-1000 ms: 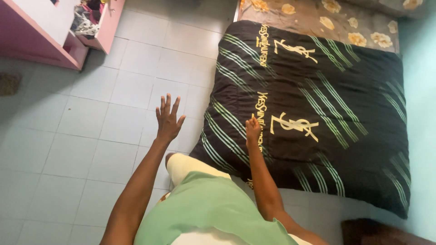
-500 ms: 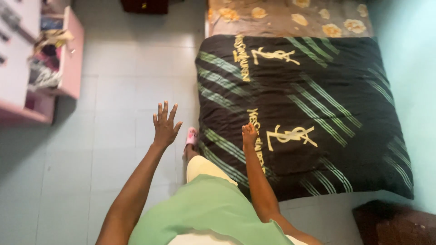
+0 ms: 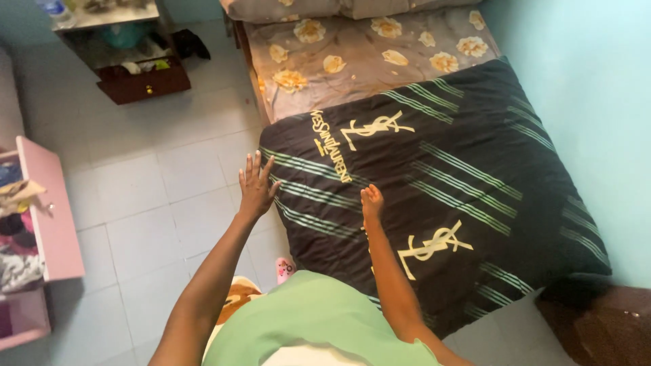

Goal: Spreading and smoothing a duvet on a bed and folding a small cloth.

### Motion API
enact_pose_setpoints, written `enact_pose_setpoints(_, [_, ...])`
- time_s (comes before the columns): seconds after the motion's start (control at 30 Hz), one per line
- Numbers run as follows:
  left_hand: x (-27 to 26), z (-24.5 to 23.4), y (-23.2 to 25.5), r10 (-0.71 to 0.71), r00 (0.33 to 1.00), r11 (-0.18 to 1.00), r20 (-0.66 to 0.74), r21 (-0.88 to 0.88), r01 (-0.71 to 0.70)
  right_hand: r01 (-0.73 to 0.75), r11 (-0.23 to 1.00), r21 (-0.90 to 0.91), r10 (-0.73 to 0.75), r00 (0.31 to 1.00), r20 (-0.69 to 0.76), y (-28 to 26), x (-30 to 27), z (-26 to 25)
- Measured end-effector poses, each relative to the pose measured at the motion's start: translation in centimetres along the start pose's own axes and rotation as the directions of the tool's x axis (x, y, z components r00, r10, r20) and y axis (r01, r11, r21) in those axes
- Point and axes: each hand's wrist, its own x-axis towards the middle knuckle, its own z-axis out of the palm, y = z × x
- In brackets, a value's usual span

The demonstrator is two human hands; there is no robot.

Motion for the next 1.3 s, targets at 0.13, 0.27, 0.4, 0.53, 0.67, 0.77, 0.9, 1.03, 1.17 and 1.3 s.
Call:
enact_pose_setpoints(0.13, [5.6,0.8,-3.9,-0.006,0.998,1.000,0.055,-0.008,0.007,-0.025,0.999,0.021,0.026,0.999,-0.039,-0.9,1.9,4.4])
enact_pose_setpoints(0.27, [11.0,0.8,-7.8,0.031,0.991,0.999,0.127,-0.025,-0.028,-0.069,0.997,0.019,0.071,0.988,-0.135,-0.5,2.5,8.2])
enact_pose_setpoints(0.4, [17.8,-0.5,-11.9,0.145,0.973,0.989,0.178,-0.056,-0.137,-0.059,0.998,0.034,0.066,0.961,-0.268,2.9,3.5,11.3])
enact_pose_setpoints(0.53, [24.7,-2.0,-15.0,0.242,0.944,0.970,0.226,-0.074,-0.231,-0.041,0.993,0.109,0.075,0.940,-0.334,4.9,3.3,17.0])
enact_pose_setpoints(0.67, [30.7,-2.0,-16.5,0.345,0.901,0.939,0.264,-0.102,-0.329,0.005,0.995,0.103,0.033,0.932,-0.362,7.1,3.7,23.4])
enact_pose_setpoints(0.77, [34.3,-0.6,-16.6,0.402,0.865,0.916,0.301,-0.150,-0.373,0.000,0.993,0.120,0.051,0.907,-0.418,3.0,3.0,28.1])
enact_pose_setpoints(0.9, [38.0,3.5,-16.4,0.462,0.831,0.887,0.310,-0.178,-0.426,-0.032,0.993,0.115,0.079,0.898,-0.432,2.4,5.6,29.7])
enact_pose_setpoints(1.03, [40.5,6.5,-15.5,0.487,0.807,0.873,0.333,-0.193,-0.447,-0.063,0.998,0.030,0.069,0.855,-0.513,5.1,9.9,28.8])
enact_pose_setpoints(1.17, [44.8,9.5,-15.2,0.522,0.776,0.853,0.354,-0.228,-0.470,-0.122,0.993,0.009,0.108,0.841,-0.530,3.0,14.0,30.0])
enact_pose_setpoints(1.3, [47.6,12.7,-14.4,0.546,0.753,0.838,0.368,-0.246,-0.487,-0.139,0.989,-0.058,0.087,0.842,-0.533,6.3,16.5,30.6])
